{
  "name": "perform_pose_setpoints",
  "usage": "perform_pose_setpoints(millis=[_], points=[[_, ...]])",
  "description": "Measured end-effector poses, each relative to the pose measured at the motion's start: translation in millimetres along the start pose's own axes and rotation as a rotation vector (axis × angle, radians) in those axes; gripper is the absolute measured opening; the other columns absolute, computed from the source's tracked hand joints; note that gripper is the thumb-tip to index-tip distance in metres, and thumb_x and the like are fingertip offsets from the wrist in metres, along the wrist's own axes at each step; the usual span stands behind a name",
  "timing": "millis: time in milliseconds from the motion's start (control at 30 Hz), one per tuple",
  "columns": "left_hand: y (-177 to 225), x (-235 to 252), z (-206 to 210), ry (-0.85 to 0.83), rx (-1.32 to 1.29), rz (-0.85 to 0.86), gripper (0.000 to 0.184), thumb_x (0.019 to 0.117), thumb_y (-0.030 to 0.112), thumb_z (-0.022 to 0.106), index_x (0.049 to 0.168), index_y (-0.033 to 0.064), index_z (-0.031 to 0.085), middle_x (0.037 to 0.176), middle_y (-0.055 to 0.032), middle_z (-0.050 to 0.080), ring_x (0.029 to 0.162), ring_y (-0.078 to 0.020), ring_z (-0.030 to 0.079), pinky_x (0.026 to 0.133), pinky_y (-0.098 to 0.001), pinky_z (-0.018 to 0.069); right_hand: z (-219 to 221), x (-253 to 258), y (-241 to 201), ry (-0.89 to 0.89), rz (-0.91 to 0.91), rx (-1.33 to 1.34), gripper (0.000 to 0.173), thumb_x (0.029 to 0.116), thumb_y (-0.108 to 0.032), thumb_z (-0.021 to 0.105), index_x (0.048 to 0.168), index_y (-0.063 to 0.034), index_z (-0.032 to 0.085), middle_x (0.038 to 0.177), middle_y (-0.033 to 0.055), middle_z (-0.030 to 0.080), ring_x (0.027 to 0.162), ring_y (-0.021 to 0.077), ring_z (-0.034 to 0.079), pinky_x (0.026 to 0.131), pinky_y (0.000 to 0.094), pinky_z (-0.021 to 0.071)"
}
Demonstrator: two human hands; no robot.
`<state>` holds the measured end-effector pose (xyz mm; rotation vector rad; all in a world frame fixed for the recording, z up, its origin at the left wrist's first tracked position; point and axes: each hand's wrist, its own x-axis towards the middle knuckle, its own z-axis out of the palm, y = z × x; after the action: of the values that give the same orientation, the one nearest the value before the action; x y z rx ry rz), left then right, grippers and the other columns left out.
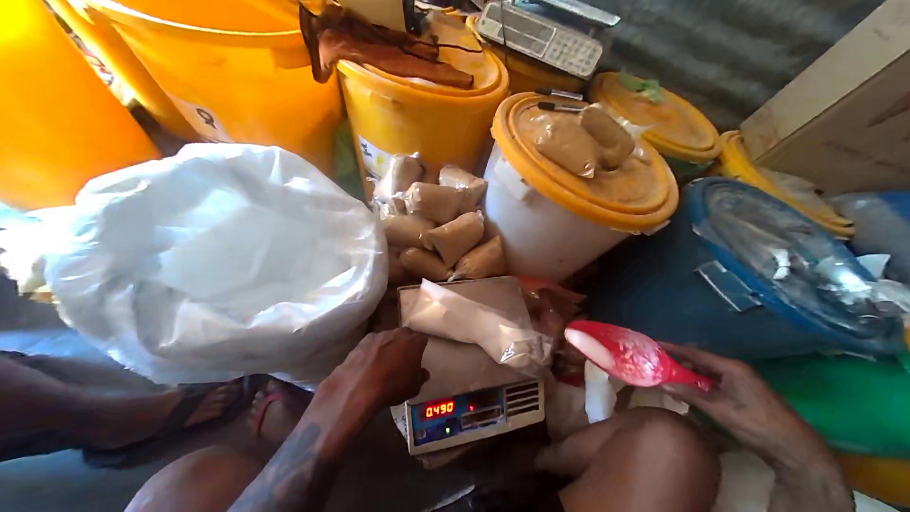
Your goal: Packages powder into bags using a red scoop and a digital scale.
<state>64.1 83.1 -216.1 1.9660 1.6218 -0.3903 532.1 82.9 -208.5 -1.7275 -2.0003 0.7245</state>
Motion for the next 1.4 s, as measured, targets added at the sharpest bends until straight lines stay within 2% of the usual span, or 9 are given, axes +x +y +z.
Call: perform_pose_setpoints(millis=[200,300,400,667,933,1133,1267,1333,1400], points=[[13,6,-1,-0.008,0.007,0.041,0.045,0.1004,0.039,0.063,0.132,0.0066,0.062,0.124,-0.0191,0.066,0.115,-0.0400,0.064,0.096,-0.0602,0.0508,34,1,5,-0.173,0.073,-0.045,0.057,0.0805,-0.016,0.081,0.135,-0.0086,0.066,0.118,0.0136,0.073,0.105,0.0255,0.071,0.096,0.0496,0.0569],[16,12,-3,-0.036,0.004,0.040,0.045,0.1006,0.039,0.063,0.132,0.0065,0.063,0.123,-0.0197,0.066,0.115,-0.0406,0.064,0.095,-0.0609,0.0504,60,13,-5,-0.183,0.081,0.055,0.058,0.0810,-0.020,0.080,0.136,-0.0105,0.065,0.110,0.0109,0.074,0.094,0.0200,0.072,0.088,0.0430,0.0598],[15,16,-3,-0.033,0.017,0.024,0.044,0.1003,0.038,0.062,0.130,0.0063,0.063,0.123,-0.0194,0.066,0.117,-0.0398,0.063,0.096,-0.0603,0.0505,67,18,-8,-0.174,0.104,0.094,0.059,0.0800,-0.018,0.081,0.137,-0.0098,0.065,0.107,0.0108,0.075,0.091,0.0190,0.072,0.087,0.0411,0.0597],[11,6,-4,-0.009,0.000,0.016,0.040,0.1002,0.036,0.063,0.125,0.0046,0.065,0.121,-0.0193,0.065,0.113,-0.0401,0.064,0.093,-0.0602,0.0513,47,-3,16,-0.071,0.057,0.191,0.061,0.0751,-0.016,0.081,0.133,-0.0036,0.066,0.108,0.0095,0.075,0.088,0.0128,0.072,0.084,0.0305,0.0610],[7,-8,-3,0.009,-0.011,0.009,0.038,0.1001,0.034,0.064,0.123,0.0045,0.065,0.120,-0.0191,0.065,0.113,-0.0394,0.064,0.092,-0.0597,0.0514,-1,-27,10,0.016,0.052,0.156,0.064,0.0806,-0.008,0.077,0.140,0.0032,0.056,0.108,0.0107,0.073,0.089,0.0092,0.070,0.081,0.0271,0.0602],[3,-8,-1,0.006,-0.056,-0.024,0.037,0.0999,0.034,0.064,0.125,0.0059,0.065,0.119,-0.0187,0.066,0.112,-0.0394,0.065,0.092,-0.0608,0.0515,14,19,-64,0.086,-0.225,0.188,0.063,0.0810,-0.021,0.079,0.139,-0.0036,0.061,0.110,0.0044,0.074,0.089,0.0051,0.070,0.078,0.0205,0.0598],[0,-6,0,0.019,-0.085,-0.017,0.039,0.0988,0.034,0.066,0.126,0.0055,0.065,0.115,-0.0209,0.068,0.110,-0.0419,0.065,0.091,-0.0633,0.0516,48,64,-146,-0.021,-0.397,0.185,0.057,0.0856,-0.023,0.076,0.138,-0.0044,0.061,0.114,0.0042,0.073,0.099,0.0051,0.070,0.088,0.0225,0.0590],[-1,-4,0,0.013,-0.078,-0.012,0.039,0.0991,0.034,0.065,0.125,0.0051,0.065,0.115,-0.0205,0.068,0.111,-0.0416,0.065,0.092,-0.0626,0.0514,69,82,-192,-0.055,-0.443,0.126,0.053,0.0867,-0.018,0.079,0.136,-0.0074,0.063,0.113,0.0049,0.073,0.096,0.0070,0.070,0.087,0.0274,0.0590],[-3,-1,-1,0.016,-0.074,-0.017,0.040,0.0985,0.035,0.066,0.126,0.0056,0.065,0.117,-0.0205,0.068,0.113,-0.0415,0.065,0.094,-0.0627,0.0513,92,102,-237,-0.096,-0.498,0.024,0.051,0.0879,-0.014,0.079,0.136,-0.0115,0.064,0.112,0.0070,0.073,0.094,0.0154,0.071,0.086,0.0406,0.0606]])
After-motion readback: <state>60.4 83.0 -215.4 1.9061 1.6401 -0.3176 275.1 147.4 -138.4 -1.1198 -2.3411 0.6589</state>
